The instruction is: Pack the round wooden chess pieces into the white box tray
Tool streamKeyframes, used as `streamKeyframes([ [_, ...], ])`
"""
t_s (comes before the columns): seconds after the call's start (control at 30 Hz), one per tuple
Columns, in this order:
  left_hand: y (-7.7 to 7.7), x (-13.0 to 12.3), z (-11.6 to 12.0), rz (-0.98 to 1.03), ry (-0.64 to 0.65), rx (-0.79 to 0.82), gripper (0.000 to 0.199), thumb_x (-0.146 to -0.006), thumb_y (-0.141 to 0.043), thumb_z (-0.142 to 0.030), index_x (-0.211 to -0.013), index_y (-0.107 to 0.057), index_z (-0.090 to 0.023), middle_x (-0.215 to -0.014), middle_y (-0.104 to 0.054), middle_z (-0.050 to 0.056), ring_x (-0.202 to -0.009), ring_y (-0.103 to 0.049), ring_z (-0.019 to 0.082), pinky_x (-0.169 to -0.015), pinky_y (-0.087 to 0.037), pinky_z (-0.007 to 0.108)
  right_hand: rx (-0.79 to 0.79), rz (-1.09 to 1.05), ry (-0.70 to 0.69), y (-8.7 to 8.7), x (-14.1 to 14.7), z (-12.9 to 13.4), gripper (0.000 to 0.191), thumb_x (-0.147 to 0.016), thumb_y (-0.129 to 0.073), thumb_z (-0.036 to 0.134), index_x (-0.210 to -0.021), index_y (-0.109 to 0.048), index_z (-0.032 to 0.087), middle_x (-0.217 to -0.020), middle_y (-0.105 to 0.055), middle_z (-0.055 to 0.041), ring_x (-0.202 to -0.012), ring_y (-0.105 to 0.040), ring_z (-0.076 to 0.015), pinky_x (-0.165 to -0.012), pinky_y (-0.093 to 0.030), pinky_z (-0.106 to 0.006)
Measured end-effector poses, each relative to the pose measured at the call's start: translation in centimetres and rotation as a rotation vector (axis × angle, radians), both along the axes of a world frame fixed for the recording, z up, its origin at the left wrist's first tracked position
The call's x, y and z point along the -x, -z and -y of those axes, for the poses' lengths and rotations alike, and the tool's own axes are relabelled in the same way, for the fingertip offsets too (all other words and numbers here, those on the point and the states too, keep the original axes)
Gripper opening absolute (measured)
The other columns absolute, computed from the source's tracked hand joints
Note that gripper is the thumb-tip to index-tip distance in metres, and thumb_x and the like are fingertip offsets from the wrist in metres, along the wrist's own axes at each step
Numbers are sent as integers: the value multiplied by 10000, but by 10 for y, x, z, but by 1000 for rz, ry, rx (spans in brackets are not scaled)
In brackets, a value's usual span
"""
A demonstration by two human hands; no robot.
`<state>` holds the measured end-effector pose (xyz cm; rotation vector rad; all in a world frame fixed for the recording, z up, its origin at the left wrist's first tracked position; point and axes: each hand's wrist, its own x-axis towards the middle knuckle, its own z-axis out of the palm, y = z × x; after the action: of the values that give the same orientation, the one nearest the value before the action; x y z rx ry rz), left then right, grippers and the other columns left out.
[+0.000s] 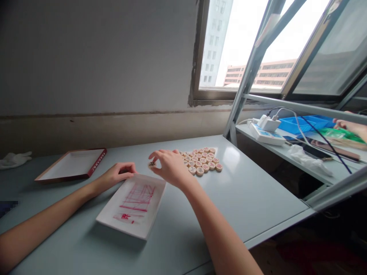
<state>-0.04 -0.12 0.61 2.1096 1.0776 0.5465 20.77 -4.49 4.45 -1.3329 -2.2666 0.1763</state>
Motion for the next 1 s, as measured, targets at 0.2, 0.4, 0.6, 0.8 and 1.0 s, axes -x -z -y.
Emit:
streamKeyframes([
  [0.2,-3,-1,2,5,-3,38,156,-699,-449,-294,-640,-497,-159,-645,-544,-18,-635,-467,135,-585,-351,215,21,176,157,0,-29,-9,121,-763,-528,265,-858,-586,219,-853,-638,-5,-806,-542,-158,-707,-237,-283],
  [0.4,-1,-2,2,21,-5,57,157,-693,-454,-299,-633,-487,-159,-639,-539,-21,-627,-463,128,-578,-344,208,-8,281,118,11,-32,-15,105,-726,-577,248,-822,-599,215,-830,-633,-6,-814,-529,-168,-678,-208,-286],
  [0.6,-1,-1,1,6,-8,50,165,-686,-445,-315,-638,-480,-161,-654,-545,-15,-637,-467,136,-593,-354,220,-26,316,95,10,-30,-14,89,-736,-577,234,-814,-614,214,-872,-609,-27,-819,-509,-170,-667,-206,-288],
  [0.8,0,-1,1,-2,-4,42,163,-688,-440,-318,-641,-475,-166,-664,-553,-13,-654,-480,144,-601,-362,223,-20,318,97,12,-30,-13,114,-740,-539,189,-810,-622,225,-859,-603,-23,-819,-494,-168,-667,-215,-292],
  [1.0,-1,-1,1,-19,-10,31,168,-687,-432,-325,-638,-468,-169,-667,-556,-12,-665,-487,151,-610,-370,229,-4,326,137,13,-32,-13,150,-728,-518,171,-835,-608,225,-883,-596,-29,-843,-486,-182,-675,-221,-297],
])
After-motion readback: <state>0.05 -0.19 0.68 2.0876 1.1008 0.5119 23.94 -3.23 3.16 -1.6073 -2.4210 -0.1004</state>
